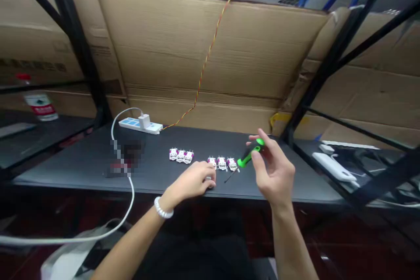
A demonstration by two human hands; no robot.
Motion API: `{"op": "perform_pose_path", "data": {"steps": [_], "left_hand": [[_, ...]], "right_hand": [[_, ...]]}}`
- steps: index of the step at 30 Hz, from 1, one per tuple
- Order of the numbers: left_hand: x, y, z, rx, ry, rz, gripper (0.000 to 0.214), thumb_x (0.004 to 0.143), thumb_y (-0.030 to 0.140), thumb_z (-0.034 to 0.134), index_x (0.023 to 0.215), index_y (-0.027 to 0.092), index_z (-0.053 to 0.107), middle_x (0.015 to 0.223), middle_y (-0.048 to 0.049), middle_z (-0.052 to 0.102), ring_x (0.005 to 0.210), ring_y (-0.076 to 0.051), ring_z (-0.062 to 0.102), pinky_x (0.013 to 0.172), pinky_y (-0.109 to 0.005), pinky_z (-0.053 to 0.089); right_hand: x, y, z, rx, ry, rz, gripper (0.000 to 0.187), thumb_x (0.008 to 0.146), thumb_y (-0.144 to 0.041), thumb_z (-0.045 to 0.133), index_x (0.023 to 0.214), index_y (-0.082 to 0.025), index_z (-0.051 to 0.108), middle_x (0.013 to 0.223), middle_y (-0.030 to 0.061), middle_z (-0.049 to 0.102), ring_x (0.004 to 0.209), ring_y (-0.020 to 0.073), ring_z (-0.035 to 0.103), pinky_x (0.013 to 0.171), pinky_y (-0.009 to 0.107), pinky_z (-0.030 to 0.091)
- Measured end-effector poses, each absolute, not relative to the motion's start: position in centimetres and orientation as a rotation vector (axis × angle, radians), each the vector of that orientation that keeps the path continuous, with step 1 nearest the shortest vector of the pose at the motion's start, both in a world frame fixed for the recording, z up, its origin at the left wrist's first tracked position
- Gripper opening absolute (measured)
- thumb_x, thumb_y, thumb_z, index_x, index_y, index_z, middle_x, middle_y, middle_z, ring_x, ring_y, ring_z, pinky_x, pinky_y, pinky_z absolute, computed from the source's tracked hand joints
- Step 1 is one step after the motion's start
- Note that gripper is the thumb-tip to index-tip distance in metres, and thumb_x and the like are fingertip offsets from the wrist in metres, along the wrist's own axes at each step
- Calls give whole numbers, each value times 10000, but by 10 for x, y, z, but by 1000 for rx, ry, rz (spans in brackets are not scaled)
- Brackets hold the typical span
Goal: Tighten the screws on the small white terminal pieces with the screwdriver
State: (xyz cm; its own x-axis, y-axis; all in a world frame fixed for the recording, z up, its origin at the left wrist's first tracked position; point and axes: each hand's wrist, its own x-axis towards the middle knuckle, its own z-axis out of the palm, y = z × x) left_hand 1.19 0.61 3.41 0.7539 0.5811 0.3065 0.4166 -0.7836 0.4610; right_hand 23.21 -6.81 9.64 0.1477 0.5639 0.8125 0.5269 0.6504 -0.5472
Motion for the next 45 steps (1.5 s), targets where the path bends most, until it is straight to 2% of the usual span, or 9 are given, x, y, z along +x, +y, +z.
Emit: {"op": "perform_pose_path", "data": {"steps": [7, 14, 22, 32, 38, 41, 45], "left_hand": [[11, 4, 40, 2766, 789, 555, 185, 1023, 175, 617, 840, 187, 643, 956, -32, 714, 968, -219, 642, 905, -345, 419], [15, 0, 38, 2877, 745, 491, 190, 1030, 136, 564, 855, 190, 611, 1032, -72, 672, 971, -232, 616, 842, -339, 477], [15, 0, 36, 2922, 761, 468, 188, 1053, 173, 532, 896, 187, 633, 1071, -90, 672, 1000, -246, 616, 889, -370, 511], [29, 5, 21, 2684, 852, 850, 205, 1031, 233, 614, 860, 193, 721, 1065, -89, 705, 1025, -252, 626, 934, -408, 509], [42, 6, 12, 2639, 1047, 848, 199, 1008, 251, 661, 830, 187, 724, 1019, -84, 715, 1019, -266, 625, 934, -431, 499], [39, 8, 17, 2610, 1070, 893, 185, 1019, 269, 648, 874, 189, 730, 1020, -81, 721, 1034, -272, 631, 956, -441, 499], [17, 12, 33, 2575, 943, 902, 219, 1066, 256, 545, 1008, 198, 749, 1101, -85, 727, 1075, -257, 645, 1002, -427, 513]], "right_hand": [[244, -72, 91, -994, -1437, 25, 492, 1007, -284, 635, 1498, -272, 605, 1299, 119, 713, 1114, 278, 742, 996, 483, 628], [245, -72, 87, -993, -1452, 29, 490, 1011, -266, 629, 1500, -280, 599, 1284, 115, 710, 1111, 270, 736, 980, 465, 628], [248, -72, 86, -980, -1453, 38, 486, 1012, -251, 624, 1497, -277, 601, 1286, 118, 703, 1118, 270, 731, 982, 474, 630], [252, -72, 89, -990, -1458, 5, 489, 1010, -256, 616, 1499, -266, 592, 1299, 123, 702, 1126, 275, 735, 996, 488, 636], [253, -73, 90, -972, -1459, 11, 477, 1010, -240, 622, 1486, -271, 608, 1290, 117, 702, 1130, 269, 733, 993, 464, 635], [253, -73, 89, -971, -1453, 13, 479, 1007, -238, 628, 1485, -275, 610, 1286, 112, 708, 1120, 267, 739, 997, 470, 636], [251, -69, 86, -965, -1381, 38, 509, 991, -269, 673, 1494, -262, 598, 1312, 122, 724, 1127, 276, 750, 1028, 494, 631]]}}
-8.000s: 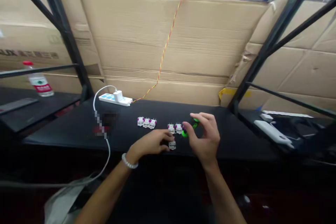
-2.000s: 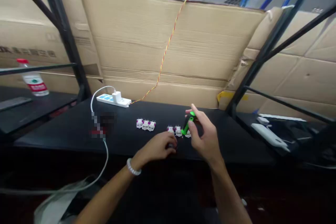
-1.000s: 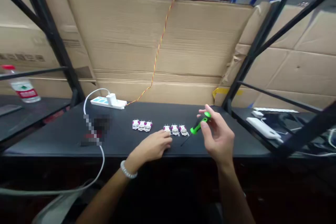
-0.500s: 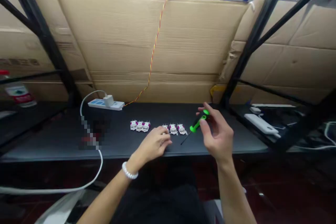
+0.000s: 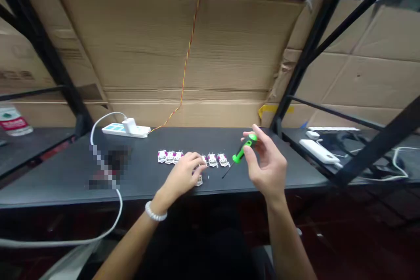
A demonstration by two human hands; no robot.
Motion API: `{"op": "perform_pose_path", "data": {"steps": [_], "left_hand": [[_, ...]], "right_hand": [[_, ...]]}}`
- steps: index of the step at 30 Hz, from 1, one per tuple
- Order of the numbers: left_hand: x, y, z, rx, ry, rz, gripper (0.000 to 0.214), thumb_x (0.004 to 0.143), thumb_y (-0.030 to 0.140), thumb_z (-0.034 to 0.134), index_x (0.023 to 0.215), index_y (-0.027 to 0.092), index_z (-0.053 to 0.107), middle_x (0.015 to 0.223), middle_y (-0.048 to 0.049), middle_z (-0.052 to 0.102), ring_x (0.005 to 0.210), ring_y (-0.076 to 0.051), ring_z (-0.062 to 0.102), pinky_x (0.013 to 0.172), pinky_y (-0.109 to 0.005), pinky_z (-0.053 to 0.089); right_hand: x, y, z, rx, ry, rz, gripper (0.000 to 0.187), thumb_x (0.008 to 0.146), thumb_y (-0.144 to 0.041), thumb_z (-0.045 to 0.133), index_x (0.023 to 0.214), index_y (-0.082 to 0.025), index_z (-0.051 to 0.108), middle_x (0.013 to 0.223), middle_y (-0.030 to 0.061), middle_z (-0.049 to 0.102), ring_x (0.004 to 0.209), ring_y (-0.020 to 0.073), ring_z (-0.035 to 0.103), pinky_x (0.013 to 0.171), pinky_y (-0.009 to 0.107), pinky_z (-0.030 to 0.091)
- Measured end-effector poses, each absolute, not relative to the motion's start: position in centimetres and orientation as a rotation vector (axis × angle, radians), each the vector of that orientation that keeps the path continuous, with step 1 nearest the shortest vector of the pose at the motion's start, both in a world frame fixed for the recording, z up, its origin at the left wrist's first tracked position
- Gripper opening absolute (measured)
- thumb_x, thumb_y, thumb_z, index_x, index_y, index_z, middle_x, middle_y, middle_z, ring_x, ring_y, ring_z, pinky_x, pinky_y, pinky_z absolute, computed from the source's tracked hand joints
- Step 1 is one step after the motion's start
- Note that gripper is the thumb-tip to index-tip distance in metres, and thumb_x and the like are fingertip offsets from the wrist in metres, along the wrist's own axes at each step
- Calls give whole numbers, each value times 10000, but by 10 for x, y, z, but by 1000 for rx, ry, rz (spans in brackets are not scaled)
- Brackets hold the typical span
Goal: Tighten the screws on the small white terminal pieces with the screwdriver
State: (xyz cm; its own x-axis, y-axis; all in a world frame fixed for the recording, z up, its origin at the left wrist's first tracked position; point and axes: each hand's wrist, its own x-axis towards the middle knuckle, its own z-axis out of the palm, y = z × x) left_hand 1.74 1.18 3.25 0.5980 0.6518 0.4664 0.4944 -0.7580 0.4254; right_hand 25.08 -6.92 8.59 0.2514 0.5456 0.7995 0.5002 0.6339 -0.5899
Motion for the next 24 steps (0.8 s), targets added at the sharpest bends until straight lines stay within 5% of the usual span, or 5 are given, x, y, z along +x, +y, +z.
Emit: {"op": "perform_pose_path", "data": {"steps": [9, 24], "left_hand": [[-26, 25, 40, 2516, 647, 543, 375, 904, 253, 805, 1274, 254, 745, 1372, -92, 693, 1319, -274, 603, 1202, -459, 426], [-22, 33, 29, 2477, 587, 583, 342, 865, 216, 842, 1204, 235, 799, 1314, -98, 733, 1272, -286, 642, 1158, -440, 474]], "right_hand": [[229, -50, 74, -884, -1343, 218, 372, 974, -315, 733, 1330, -228, 669, 1214, 115, 788, 1081, 237, 783, 970, 404, 664], [204, -42, 57, -870, -1370, 236, 383, 940, -311, 773, 1313, -251, 708, 1162, 94, 797, 1042, 249, 794, 914, 397, 682]]}}
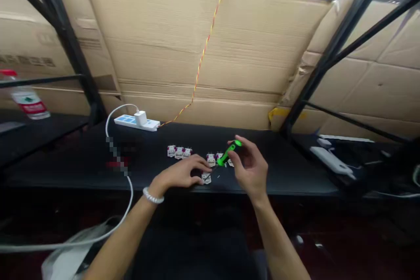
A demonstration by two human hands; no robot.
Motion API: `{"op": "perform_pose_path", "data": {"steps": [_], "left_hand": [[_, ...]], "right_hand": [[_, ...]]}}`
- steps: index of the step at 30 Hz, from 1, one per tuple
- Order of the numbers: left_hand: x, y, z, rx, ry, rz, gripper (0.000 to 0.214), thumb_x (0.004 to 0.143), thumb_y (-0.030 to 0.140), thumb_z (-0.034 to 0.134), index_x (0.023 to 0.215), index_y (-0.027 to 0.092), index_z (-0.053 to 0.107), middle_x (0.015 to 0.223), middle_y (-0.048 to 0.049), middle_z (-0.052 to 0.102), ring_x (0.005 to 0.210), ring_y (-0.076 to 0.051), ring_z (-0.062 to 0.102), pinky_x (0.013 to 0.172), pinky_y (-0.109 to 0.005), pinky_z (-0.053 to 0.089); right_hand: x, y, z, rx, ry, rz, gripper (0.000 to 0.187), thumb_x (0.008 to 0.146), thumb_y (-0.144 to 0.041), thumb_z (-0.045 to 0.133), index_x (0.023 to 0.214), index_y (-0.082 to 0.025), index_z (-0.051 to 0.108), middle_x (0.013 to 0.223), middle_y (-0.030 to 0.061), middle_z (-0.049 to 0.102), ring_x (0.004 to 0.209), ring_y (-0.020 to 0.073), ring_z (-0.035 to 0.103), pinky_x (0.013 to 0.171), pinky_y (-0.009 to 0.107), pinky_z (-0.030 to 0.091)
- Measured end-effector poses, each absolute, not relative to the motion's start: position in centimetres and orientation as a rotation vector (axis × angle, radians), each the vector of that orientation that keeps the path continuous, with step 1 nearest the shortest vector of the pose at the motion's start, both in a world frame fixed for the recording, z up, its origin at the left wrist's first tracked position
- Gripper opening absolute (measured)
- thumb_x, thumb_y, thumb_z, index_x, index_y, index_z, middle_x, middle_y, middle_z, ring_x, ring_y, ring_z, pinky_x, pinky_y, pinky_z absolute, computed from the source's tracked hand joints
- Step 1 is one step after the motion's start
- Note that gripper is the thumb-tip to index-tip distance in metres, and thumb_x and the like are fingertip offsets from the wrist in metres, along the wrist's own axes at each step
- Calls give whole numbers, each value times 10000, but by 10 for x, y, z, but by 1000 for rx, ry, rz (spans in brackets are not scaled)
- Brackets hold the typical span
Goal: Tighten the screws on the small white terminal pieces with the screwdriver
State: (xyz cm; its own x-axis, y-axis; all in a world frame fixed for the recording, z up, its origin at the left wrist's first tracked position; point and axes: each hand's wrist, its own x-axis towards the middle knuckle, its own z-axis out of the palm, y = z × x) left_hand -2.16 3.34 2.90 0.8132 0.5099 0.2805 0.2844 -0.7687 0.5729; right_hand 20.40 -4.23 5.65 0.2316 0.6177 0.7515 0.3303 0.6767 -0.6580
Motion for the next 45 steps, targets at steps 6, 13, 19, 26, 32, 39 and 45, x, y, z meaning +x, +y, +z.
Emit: {"op": "perform_pose_path", "data": {"steps": [6, 13, 19, 26, 32, 39, 45], "left_hand": [[-21, 36, 27, 2467, 577, 576, 346, 862, 223, 853, 1203, 242, 799, 1306, -88, 739, 1256, -265, 648, 1145, -410, 476], [-20, 36, 27, 2474, 569, 591, 328, 861, 239, 857, 1186, 244, 807, 1275, -87, 751, 1228, -264, 662, 1126, -409, 491], [-19, 35, 29, 2493, 573, 578, 365, 848, 229, 868, 1207, 247, 803, 1271, -77, 754, 1219, -269, 666, 1121, -411, 491], [-19, 36, 27, 2474, 574, 583, 374, 824, 209, 886, 1188, 251, 811, 1260, -78, 761, 1203, -264, 675, 1106, -399, 499], [-19, 36, 27, 2462, 586, 580, 378, 819, 203, 893, 1186, 244, 814, 1260, -78, 761, 1208, -263, 672, 1107, -387, 492], [-18, 37, 26, 2469, 565, 589, 361, 837, 231, 872, 1192, 258, 811, 1265, -79, 759, 1210, -267, 673, 1106, -409, 492], [-19, 37, 25, 2450, 566, 600, 376, 831, 218, 881, 1200, 245, 809, 1266, -84, 757, 1209, -263, 667, 1104, -393, 486]], "right_hand": [[207, -43, 56, -872, -1385, 225, 389, 939, -290, 777, 1320, -253, 708, 1161, 90, 799, 1031, 233, 797, 897, 366, 685], [208, -47, 55, -893, -1415, 184, 412, 951, -269, 758, 1359, -268, 699, 1194, 86, 794, 1051, 232, 791, 925, 375, 680], [207, -47, 56, -891, -1417, 194, 424, 968, -278, 737, 1387, -252, 681, 1210, 104, 794, 1062, 245, 793, 909, 384, 689], [208, -47, 56, -889, -1403, 197, 428, 963, -294, 746, 1383, -242, 683, 1206, 108, 801, 1040, 243, 801, 881, 374, 699], [209, -48, 56, -895, -1419, 168, 437, 954, -284, 752, 1383, -237, 682, 1208, 109, 805, 1050, 246, 803, 894, 383, 698], [208, -49, 57, -888, -1408, 154, 442, 944, -265, 761, 1380, -242, 685, 1203, 107, 801, 1048, 242, 797, 911, 399, 692], [208, -49, 58, -902, -1421, 147, 442, 942, -281, 762, 1376, -240, 691, 1191, 111, 805, 1038, 251, 801, 904, 403, 691]]}}
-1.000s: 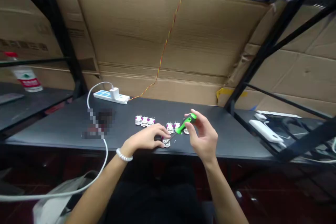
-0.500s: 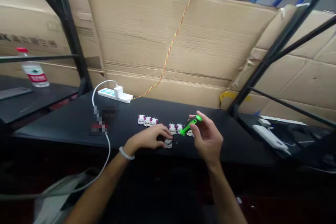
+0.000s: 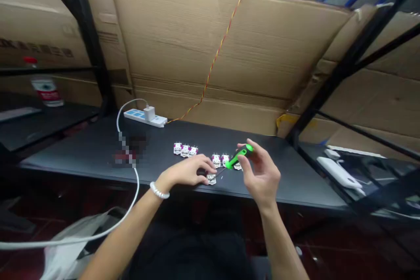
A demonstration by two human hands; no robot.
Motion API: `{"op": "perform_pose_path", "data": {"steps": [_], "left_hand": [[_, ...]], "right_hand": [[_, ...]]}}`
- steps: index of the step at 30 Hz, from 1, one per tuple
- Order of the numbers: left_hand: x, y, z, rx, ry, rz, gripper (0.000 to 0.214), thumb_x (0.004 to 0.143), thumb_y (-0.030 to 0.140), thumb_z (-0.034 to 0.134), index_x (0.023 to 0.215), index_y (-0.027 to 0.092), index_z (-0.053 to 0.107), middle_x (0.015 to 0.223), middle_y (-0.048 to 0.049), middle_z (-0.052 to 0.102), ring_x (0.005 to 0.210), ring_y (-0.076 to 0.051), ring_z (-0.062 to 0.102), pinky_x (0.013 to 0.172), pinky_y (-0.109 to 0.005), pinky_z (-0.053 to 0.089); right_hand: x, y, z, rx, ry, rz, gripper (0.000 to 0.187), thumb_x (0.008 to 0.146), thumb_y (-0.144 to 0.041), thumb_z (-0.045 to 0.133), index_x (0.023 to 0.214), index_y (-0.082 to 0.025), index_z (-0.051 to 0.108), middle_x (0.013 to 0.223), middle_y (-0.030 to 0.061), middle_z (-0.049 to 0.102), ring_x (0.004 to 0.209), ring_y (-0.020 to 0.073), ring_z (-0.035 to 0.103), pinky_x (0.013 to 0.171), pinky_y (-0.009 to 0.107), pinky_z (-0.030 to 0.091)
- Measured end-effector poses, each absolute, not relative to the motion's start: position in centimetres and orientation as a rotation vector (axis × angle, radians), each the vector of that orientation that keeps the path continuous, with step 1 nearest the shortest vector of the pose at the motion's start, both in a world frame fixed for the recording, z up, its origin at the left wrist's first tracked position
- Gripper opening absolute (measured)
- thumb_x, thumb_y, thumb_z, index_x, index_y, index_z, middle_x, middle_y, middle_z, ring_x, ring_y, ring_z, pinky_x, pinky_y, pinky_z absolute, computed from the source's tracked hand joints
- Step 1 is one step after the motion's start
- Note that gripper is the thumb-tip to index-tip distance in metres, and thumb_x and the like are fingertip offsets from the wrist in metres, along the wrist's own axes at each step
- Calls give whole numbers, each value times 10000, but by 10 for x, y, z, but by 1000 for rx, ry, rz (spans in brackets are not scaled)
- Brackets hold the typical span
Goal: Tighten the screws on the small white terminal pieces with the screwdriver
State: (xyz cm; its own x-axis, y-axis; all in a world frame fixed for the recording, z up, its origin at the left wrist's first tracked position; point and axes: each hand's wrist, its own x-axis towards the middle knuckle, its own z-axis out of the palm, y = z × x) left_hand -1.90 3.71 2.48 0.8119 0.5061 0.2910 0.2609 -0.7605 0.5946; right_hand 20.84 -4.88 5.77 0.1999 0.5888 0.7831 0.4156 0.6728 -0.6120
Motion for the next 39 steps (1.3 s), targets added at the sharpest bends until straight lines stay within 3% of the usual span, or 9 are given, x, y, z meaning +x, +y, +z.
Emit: {"op": "perform_pose_path", "data": {"steps": [5, 12, 18, 24, 29, 35, 39], "left_hand": [[-19, 38, 22, 2453, 564, 599, 369, 834, 230, 882, 1195, 243, 809, 1265, -85, 756, 1202, -264, 669, 1105, -400, 490], [-19, 35, 25, 2452, 612, 597, 273, 817, 221, 887, 1082, 213, 823, 1223, -87, 743, 1166, -269, 668, 1079, -396, 506], [-19, 35, 25, 2460, 625, 576, 195, 818, 195, 878, 1004, 216, 822, 1215, -71, 748, 1199, -278, 661, 1106, -400, 492], [-19, 37, 23, 2448, 572, 615, 287, 811, 215, 888, 1090, 233, 826, 1208, -82, 761, 1171, -272, 679, 1085, -401, 511], [-19, 36, 24, 2455, 577, 598, 274, 811, 183, 885, 1075, 228, 827, 1223, -80, 757, 1214, -273, 664, 1115, -411, 497], [-18, 37, 23, 2442, 567, 607, 270, 805, 180, 886, 1067, 219, 830, 1211, -84, 756, 1175, -269, 677, 1089, -389, 508], [-18, 37, 22, 2435, 579, 602, 196, 825, 191, 864, 1012, 232, 824, 1211, -65, 755, 1178, -271, 671, 1089, -397, 504]], "right_hand": [[204, -51, 61, -905, -1457, 152, 418, 937, -265, 761, 1352, -273, 705, 1195, 86, 788, 1043, 244, 786, 912, 397, 678], [180, -57, 87, -849, -1755, 172, 408, 1025, -195, 537, 1408, -293, 639, 1297, 109, 628, 1158, 245, 693, 960, 425, 626], [169, -47, 102, -899, -1668, -151, 247, 924, -289, 765, 1169, -265, 743, 1024, 58, 636, 853, 199, 669, 768, 358, 612], [178, -48, 104, -898, -1789, -93, 341, 1034, -162, 481, 1308, -239, 669, 1200, 112, 711, 1117, 243, 706, 965, 412, 601], [179, -49, 102, -904, -1717, -124, 242, 933, -272, 739, 1174, -258, 735, 1066, 70, 678, 892, 209, 690, 818, 370, 615], [175, -41, 102, -837, -1819, 123, 456, 1023, -173, 527, 1459, -284, 604, 1299, 94, 708, 1150, 229, 709, 1003, 417, 597], [172, -36, 100, -848, -1709, 2, 336, 942, -279, 729, 1278, -283, 729, 1147, 72, 691, 1008, 227, 695, 924, 412, 609]]}}
